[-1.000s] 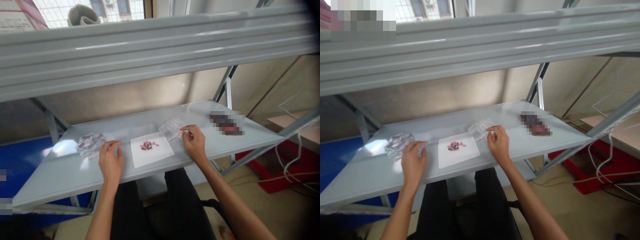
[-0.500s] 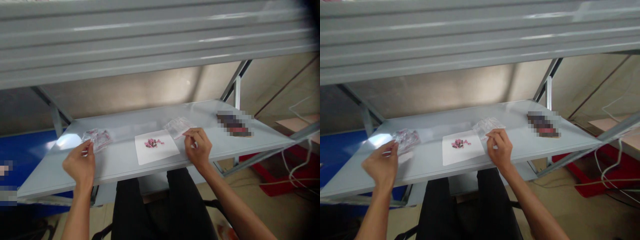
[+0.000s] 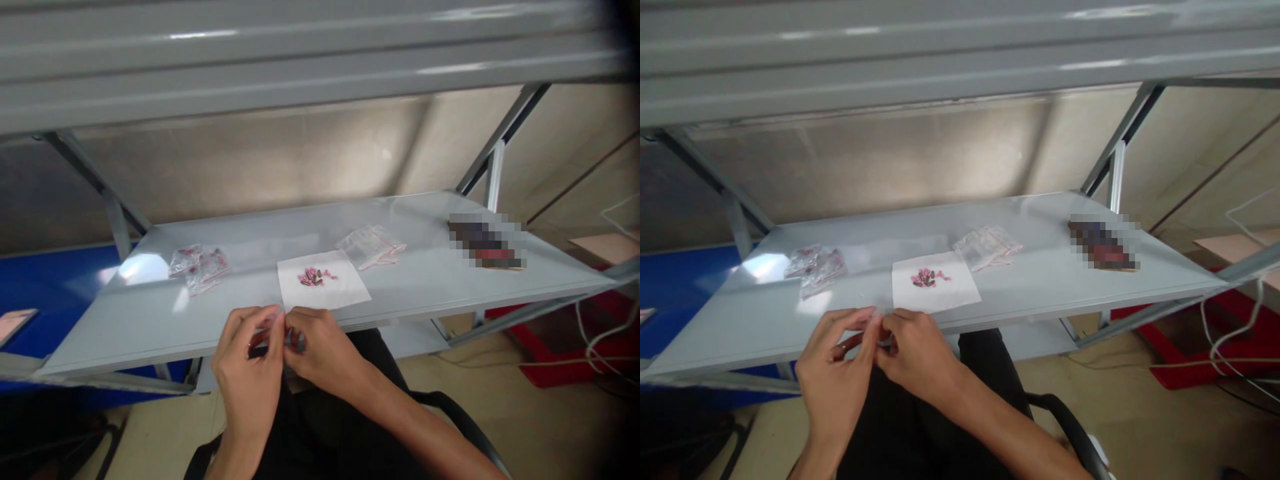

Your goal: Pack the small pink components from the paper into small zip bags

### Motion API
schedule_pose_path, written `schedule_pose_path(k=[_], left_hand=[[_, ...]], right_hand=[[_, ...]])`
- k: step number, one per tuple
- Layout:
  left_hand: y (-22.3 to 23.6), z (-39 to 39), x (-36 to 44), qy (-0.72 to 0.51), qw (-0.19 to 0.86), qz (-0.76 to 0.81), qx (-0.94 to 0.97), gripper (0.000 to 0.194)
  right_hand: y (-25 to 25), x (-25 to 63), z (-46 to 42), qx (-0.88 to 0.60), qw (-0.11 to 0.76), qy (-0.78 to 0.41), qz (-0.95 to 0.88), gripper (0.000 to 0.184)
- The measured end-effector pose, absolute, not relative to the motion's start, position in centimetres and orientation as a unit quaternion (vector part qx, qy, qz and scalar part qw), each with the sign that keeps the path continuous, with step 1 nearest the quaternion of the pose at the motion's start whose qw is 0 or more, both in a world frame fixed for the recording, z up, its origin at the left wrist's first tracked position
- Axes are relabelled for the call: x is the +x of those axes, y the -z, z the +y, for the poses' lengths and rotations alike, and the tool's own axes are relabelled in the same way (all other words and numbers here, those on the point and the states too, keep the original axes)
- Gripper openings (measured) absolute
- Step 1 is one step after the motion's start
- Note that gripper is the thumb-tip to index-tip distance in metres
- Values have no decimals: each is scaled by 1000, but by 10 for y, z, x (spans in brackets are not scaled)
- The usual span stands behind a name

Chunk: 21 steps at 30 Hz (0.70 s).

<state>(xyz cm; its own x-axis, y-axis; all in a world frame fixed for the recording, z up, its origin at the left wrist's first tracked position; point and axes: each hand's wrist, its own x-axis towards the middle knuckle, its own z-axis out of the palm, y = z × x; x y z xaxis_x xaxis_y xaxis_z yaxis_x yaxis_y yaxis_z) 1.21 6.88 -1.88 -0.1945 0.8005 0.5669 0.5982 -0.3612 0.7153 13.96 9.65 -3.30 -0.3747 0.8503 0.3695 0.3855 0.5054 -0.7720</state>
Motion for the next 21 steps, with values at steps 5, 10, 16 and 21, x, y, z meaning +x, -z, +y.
schedule_pose_path(k=[5,10,16,21], left_hand=[[13,57,22,-513,142,536,655,10],[5,51,20,-425,254,512,702,10],[2,52,14,-336,369,475,725,15],[1,60,6,-308,527,406,680,20]], right_hand=[[25,174,82,-388,396,-296,-778,20],[21,197,73,-385,434,-363,-730,26],[22,196,68,-355,443,-411,-714,43],[18,197,64,-317,402,-402,-759,38]])
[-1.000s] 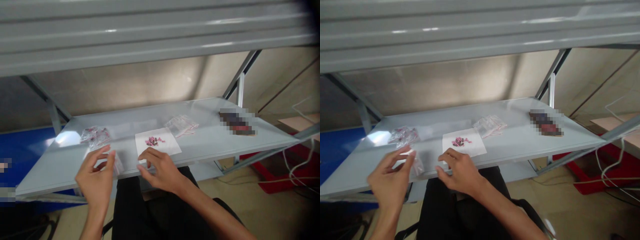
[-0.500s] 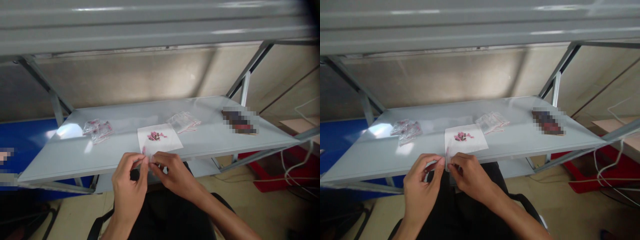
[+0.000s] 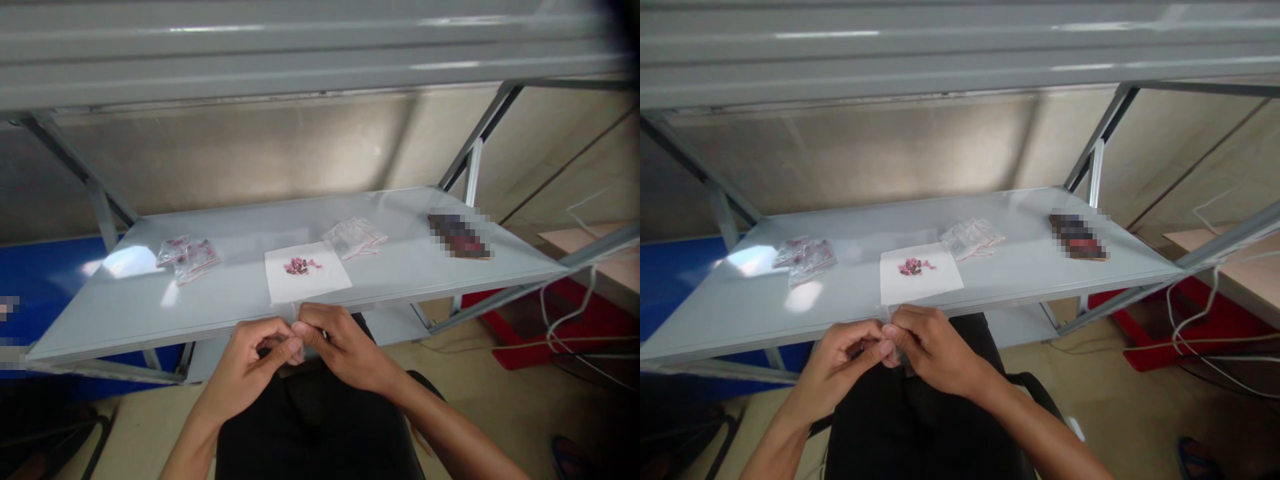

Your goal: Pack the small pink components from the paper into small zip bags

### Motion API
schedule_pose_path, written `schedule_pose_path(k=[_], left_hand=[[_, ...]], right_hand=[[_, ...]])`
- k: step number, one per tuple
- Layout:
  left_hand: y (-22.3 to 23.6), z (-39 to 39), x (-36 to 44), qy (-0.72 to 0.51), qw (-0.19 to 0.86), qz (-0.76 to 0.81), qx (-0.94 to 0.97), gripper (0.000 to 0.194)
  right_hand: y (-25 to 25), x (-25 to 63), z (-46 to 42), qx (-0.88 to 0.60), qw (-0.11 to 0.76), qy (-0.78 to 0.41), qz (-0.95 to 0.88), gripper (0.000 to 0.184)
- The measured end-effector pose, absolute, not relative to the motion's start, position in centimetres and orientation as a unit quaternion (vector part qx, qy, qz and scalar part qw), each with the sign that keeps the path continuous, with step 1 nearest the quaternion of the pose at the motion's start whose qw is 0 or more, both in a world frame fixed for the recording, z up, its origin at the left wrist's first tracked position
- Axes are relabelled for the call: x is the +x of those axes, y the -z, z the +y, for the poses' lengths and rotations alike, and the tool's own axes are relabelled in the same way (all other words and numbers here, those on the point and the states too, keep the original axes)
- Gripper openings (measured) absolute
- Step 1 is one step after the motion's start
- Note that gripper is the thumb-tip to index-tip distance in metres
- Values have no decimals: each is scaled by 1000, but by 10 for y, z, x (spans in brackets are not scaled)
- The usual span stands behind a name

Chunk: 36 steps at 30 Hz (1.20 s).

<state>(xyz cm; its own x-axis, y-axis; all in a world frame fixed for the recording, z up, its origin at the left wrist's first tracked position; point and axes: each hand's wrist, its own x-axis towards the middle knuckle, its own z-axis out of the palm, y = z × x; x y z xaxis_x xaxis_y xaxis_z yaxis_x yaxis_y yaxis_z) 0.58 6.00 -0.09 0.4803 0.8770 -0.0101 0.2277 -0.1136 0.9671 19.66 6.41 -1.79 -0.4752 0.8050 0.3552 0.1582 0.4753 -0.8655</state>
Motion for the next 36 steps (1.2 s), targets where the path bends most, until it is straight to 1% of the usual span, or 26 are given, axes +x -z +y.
schedule_pose_path(k=[2,4,6,8,10,12,13,15,17,18,20,21,22,24,25,27,31,36], left_hand=[[2,63,3,-313,579,377,651,23],[4,66,0,-334,579,384,636,25],[3,66,-2,-377,507,432,643,24],[2,64,0,-412,394,487,662,22],[1,59,7,-423,302,511,684,19],[1,52,15,-412,269,502,711,19],[2,48,18,-402,270,488,726,19],[6,45,22,-406,277,474,731,19],[11,50,19,-464,271,500,680,8],[13,55,15,-506,274,515,635,6],[17,69,8,-565,338,517,547,33],[19,78,5,-575,395,502,512,43],[20,86,3,-571,455,480,486,48],[23,100,1,-553,541,447,449,48],[24,106,1,-549,557,443,438,45],[27,116,2,-558,547,452,430,41],[32,136,5,-561,491,475,467,38],[32,160,9,-537,463,474,522,41]], right_hand=[[14,199,63,-313,389,-370,-784,34],[10,201,63,-320,375,-321,-809,30],[9,202,64,-336,359,-272,-827,27],[11,201,66,-362,349,-232,-833,25],[16,199,69,-410,363,-199,-813,23],[21,198,74,-459,399,-184,-772,14],[22,197,76,-473,421,-190,-750,9],[20,198,84,-471,461,-233,-715,7],[13,199,93,-442,491,-304,-686,9],[8,200,99,-422,501,-344,-672,11],[-1,199,112,-378,518,-423,-641,15],[-4,197,120,-357,524,-455,-625,19],[-6,196,127,-341,531,-478,-611,23],[-8,194,142,-327,536,-500,-597,26],[-7,195,149,-327,533,-502,-598,23],[-3,197,159,-333,517,-503,-607,18],[9,210,170,-353,479,-521,-612,31],[29,220,181,-423,485,-508,-573,37]])
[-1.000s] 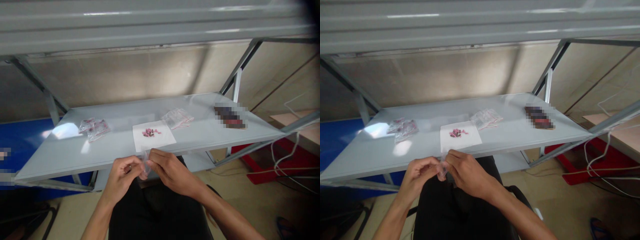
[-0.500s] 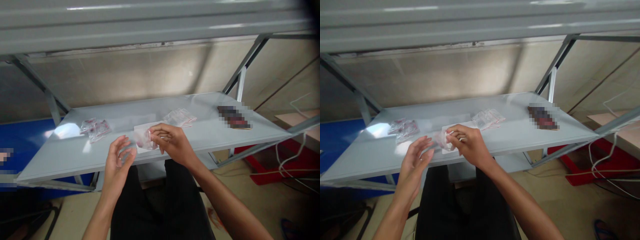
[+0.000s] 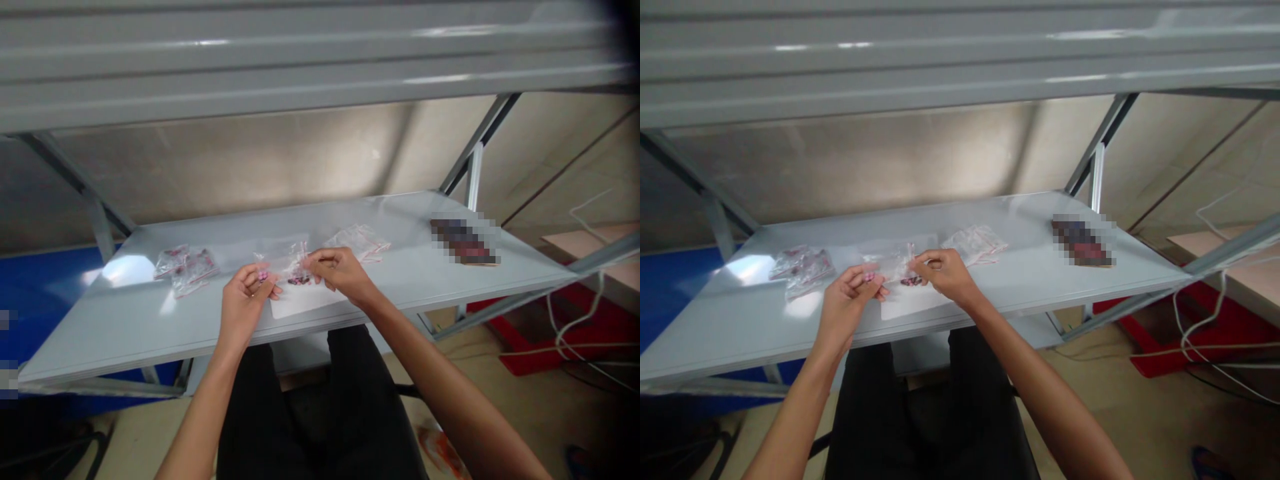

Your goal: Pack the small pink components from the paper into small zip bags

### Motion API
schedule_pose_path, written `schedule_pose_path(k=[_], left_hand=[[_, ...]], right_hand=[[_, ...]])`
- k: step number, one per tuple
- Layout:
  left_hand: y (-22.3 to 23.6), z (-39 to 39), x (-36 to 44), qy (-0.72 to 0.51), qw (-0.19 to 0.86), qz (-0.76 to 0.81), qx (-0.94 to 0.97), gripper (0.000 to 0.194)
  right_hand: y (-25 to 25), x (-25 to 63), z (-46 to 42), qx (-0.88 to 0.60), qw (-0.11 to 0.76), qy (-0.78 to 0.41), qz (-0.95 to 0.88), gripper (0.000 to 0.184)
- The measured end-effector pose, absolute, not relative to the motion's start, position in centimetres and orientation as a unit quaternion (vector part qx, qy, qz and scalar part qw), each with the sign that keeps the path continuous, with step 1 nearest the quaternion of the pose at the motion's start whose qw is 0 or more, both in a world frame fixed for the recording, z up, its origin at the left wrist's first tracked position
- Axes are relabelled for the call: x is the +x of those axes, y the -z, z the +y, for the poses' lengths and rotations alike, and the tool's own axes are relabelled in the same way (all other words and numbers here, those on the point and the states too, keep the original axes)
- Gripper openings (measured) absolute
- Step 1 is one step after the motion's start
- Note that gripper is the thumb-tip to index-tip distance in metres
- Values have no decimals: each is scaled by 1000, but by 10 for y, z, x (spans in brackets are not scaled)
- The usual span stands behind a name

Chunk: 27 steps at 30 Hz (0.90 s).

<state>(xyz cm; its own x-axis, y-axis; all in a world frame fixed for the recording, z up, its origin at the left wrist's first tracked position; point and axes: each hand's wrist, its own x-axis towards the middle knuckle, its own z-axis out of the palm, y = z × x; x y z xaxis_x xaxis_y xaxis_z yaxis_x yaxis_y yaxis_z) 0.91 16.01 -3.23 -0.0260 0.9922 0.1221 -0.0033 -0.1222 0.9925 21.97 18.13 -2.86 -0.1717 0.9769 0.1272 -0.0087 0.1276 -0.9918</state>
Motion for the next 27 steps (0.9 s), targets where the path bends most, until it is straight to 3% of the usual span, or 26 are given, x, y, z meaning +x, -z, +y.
schedule_pose_path(k=[4,9,17,27], left_hand=[[35,174,10,-519,440,478,556,39],[39,181,10,-492,387,490,606,36],[44,183,10,-459,331,516,643,47],[41,188,10,-497,346,504,616,48]], right_hand=[[48,222,196,-429,511,-533,-520,45],[66,225,208,-397,533,-527,-530,69],[69,225,206,-410,535,-490,-553,43],[71,224,207,-424,548,-491,-528,32]])
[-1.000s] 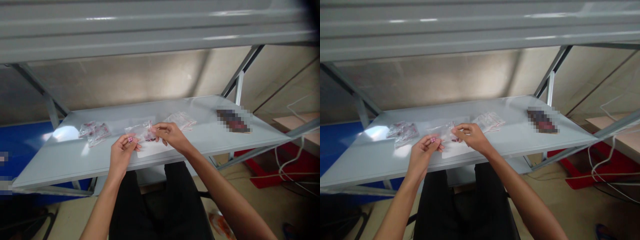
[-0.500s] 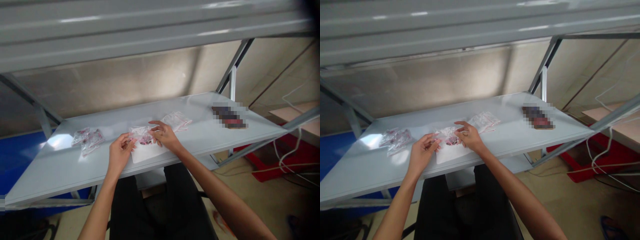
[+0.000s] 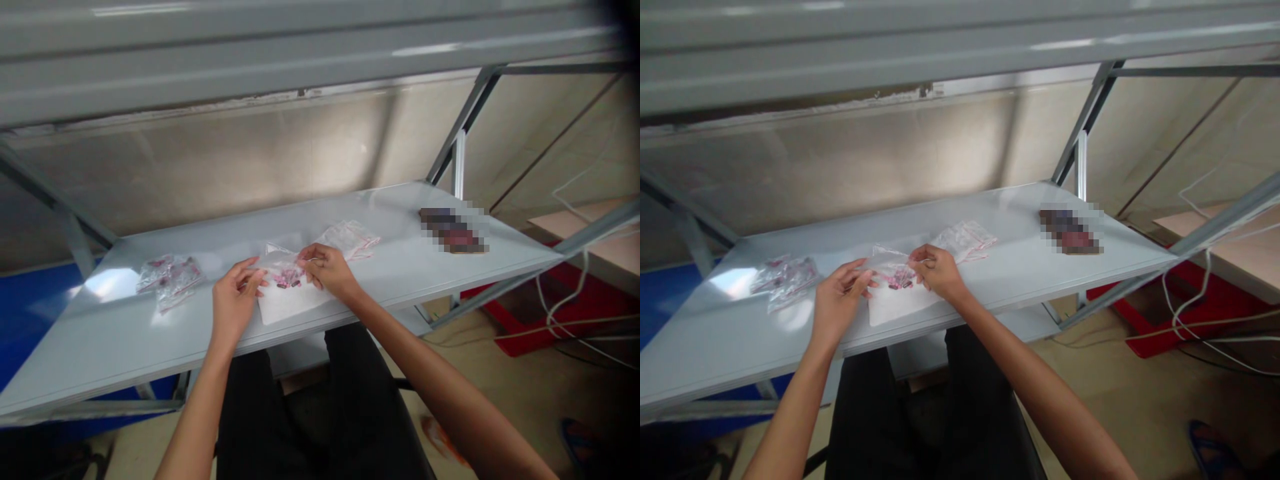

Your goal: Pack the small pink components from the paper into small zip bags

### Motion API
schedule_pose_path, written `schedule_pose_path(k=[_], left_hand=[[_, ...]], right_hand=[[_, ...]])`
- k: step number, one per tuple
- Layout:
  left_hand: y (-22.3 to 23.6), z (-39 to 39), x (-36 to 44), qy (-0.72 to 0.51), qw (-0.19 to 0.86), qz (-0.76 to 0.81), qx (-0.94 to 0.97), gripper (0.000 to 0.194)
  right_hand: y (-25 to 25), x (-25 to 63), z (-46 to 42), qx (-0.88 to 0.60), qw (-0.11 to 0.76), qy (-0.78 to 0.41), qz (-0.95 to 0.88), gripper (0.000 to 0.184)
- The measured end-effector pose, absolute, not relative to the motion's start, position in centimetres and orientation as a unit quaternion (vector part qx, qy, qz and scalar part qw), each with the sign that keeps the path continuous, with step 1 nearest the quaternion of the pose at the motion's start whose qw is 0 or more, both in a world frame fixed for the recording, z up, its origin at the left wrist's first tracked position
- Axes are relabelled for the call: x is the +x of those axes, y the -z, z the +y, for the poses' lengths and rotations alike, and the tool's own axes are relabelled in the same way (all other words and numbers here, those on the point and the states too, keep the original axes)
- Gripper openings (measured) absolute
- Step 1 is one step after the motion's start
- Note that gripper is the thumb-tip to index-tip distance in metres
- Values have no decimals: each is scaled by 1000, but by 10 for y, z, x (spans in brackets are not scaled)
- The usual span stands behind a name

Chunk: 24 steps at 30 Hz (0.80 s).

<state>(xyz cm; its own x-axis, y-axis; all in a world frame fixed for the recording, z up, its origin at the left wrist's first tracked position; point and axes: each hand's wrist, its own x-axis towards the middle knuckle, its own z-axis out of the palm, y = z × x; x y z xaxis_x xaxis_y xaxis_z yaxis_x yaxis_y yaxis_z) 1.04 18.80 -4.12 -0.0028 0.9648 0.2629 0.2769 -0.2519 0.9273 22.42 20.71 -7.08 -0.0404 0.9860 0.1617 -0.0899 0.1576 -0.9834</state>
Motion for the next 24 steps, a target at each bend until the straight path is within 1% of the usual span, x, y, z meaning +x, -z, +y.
schedule_pose_path(k=[3,8,11,14,19,24], left_hand=[[41,188,10,-518,344,496,606,41],[36,191,9,-512,298,510,624,29],[35,189,10,-533,297,512,605,34],[41,182,14,-549,321,521,570,41],[58,165,29,-524,359,523,569,38],[62,160,43,-523,335,525,582,40]], right_hand=[[74,224,209,-410,566,-498,-513,34],[76,223,210,-413,566,-501,-509,36],[76,223,209,-419,565,-502,-504,35],[75,224,209,-422,568,-508,-491,36],[73,224,208,-424,571,-504,-490,35],[75,224,207,-430,560,-497,-504,36]])
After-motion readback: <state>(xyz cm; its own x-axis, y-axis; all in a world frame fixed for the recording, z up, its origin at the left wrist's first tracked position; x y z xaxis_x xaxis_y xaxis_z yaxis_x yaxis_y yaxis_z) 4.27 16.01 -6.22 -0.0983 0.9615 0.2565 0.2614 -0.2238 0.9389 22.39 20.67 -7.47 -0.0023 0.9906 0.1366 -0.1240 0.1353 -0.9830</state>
